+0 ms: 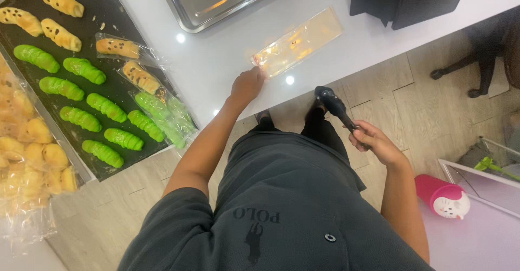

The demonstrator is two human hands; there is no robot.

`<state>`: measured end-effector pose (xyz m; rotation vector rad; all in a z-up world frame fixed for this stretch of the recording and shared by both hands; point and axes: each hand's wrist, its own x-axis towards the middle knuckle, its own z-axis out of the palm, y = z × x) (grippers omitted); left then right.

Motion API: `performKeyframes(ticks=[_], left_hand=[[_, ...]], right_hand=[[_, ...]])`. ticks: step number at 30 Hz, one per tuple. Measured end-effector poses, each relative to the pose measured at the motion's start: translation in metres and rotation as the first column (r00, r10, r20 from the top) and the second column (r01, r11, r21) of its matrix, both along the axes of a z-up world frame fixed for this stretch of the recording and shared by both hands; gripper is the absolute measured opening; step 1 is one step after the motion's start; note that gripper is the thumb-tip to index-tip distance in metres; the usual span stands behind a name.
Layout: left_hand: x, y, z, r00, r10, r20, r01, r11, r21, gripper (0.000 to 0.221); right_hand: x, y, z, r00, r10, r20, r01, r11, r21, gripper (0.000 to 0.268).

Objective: The person uses tongs to place individual green and yellow bread rolls into plastic bags, then places the bagged rolls onto a counter.

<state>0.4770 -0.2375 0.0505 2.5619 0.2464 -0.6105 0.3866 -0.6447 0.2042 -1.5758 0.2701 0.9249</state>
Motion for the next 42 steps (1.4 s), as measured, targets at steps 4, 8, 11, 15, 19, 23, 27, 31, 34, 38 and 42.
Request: performKeyframes(ticks=[4, 8, 11, 15, 19, 23, 27, 31, 34, 38, 42], left_hand=[[-0.001, -0.001, 0.005, 0.993, 0.022, 0.114, -0.033, 0.995, 0.096, 0.026], [0.002, -0.035, 0.061, 0.975, 0.136, 0.178, -0.168, 0.969, 0.181, 0.043], [-0.002, -0.049, 0.057, 0.948, 0.147, 0.283, -0.215, 0.95, 0.227, 0.052], [-0.006, -0.067, 0.029, 0.881, 0.363, 0.303, -0.412, 0.904, 0.113, 0.024], [-0.019, -0.081, -0.009, 0.704, 0.567, 0.428, -0.604, 0.795, -0.061, 0.01], [-0.024, -0.092, 0.028, 0.557, 0.702, 0.444, -0.708, 0.681, -0.188, 0.008], [-0.03, -0.088, 0.052, 0.504, 0.803, 0.319, -0.754, 0.589, -0.291, 0.011], [-0.051, -0.085, 0.063, 0.42, 0.902, 0.097, -0.774, 0.412, -0.48, 0.019], [-0.061, -0.092, 0.086, 0.399, 0.917, 0.01, -0.667, 0.298, -0.682, 0.04], [-0.07, -0.091, 0.085, 0.542, 0.833, 0.112, -0.649, 0.499, -0.574, 0.067], [-0.07, -0.076, 0.037, 0.792, 0.562, 0.239, -0.554, 0.826, -0.106, 0.061]], right_hand=[[0.039, 0.009, 0.003, 0.989, 0.138, 0.058, -0.133, 0.988, -0.072, 0.052], [0.084, 0.012, 0.009, 0.95, 0.3, 0.088, -0.295, 0.953, -0.063, 0.058], [0.124, 0.011, 0.012, 0.877, 0.461, 0.138, -0.457, 0.888, -0.061, 0.066], [0.183, -0.006, 0.008, 0.752, 0.637, 0.167, -0.641, 0.767, -0.036, 0.062], [0.23, -0.019, 0.002, 0.609, 0.775, 0.17, -0.78, 0.624, -0.049, 0.058], [0.253, -0.007, 0.004, 0.496, 0.845, 0.199, -0.855, 0.516, -0.059, 0.064], [0.255, 0.016, 0.018, 0.395, 0.892, 0.221, -0.903, 0.421, -0.085, 0.065], [0.25, 0.025, 0.02, 0.329, 0.917, 0.225, -0.937, 0.347, -0.042, 0.068], [0.244, 0.023, -0.009, 0.323, 0.918, 0.229, -0.944, 0.33, 0.011, 0.064], [0.242, 0.03, -0.007, 0.339, 0.917, 0.21, -0.94, 0.34, 0.032, 0.066], [0.233, 0.047, -0.017, 0.361, 0.911, 0.201, -0.932, 0.361, 0.035, 0.062]])
